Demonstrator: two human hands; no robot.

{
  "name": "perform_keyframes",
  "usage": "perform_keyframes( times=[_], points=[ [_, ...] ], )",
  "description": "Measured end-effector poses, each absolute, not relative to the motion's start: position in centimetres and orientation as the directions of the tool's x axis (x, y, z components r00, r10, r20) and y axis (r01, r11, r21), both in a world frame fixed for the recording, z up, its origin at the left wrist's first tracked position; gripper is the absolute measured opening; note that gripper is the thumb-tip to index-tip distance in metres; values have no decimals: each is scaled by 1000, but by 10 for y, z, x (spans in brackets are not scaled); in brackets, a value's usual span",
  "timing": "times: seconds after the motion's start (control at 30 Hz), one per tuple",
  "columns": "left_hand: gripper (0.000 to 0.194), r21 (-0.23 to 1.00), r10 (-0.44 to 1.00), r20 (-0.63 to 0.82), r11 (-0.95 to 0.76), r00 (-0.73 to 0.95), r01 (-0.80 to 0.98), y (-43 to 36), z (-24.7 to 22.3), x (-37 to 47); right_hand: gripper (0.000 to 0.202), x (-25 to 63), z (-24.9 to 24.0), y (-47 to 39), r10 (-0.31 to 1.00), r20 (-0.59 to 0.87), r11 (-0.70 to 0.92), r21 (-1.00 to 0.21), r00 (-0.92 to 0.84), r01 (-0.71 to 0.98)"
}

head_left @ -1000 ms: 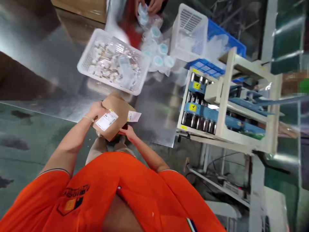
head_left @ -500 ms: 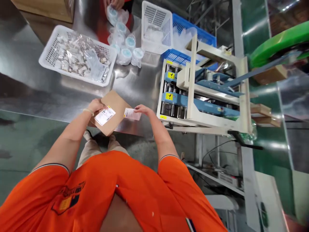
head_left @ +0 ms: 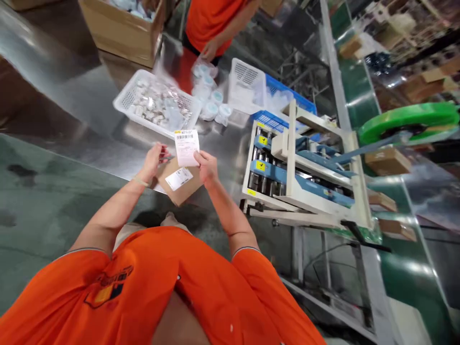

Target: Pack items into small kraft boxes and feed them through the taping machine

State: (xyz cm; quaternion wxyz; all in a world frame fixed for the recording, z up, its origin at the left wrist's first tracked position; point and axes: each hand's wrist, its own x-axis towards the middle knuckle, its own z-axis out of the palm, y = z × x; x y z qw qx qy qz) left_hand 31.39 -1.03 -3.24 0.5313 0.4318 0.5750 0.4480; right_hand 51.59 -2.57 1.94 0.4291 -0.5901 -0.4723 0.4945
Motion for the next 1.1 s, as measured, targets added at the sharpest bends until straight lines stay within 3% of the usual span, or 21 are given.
perform_keyframes(
  times=[0.07,0.17,0.33,0.5,0.6,0.7,0.93,1.1],
  points=[
    [58,952,979,-199,183,-45,-245,-36,-23,263,38,441,4,-37,977,-211,-210,-977,44,-25],
    [62,936,971,-180,120,-158,-332,-74,-15,167,28,332,-11,-45,937,-311,-330,-938,-156,-110],
    [56,941,861,-254,114,-441,-320,-141,-16,1,27,156,-11,-33,727,-313,-402,-916,-612,-8],
    [46,944,733,-297,127,-612,-306,-207,-22,-122,47,-14,-12,-32,461,-370,-419,-892,-806,170],
    [44,944,672,-298,103,-678,-313,-236,-28,-175,22,-98,-17,-43,246,-393,-416,-869,-886,270],
    [43,943,611,-300,74,-732,-325,-253,-38,-219,36,-168,-24,-53,69,-396,-338,-873,-915,352],
    [38,931,467,-343,54,-815,-361,-255,-57,-328,20,-314,-41,-51,-75,-419,-184,-886,-905,425],
    [37,929,384,-354,40,-853,-368,-235,-54,-419,36,-422,-42,-23,-113,-361,-136,-917,-926,375]
  ],
)
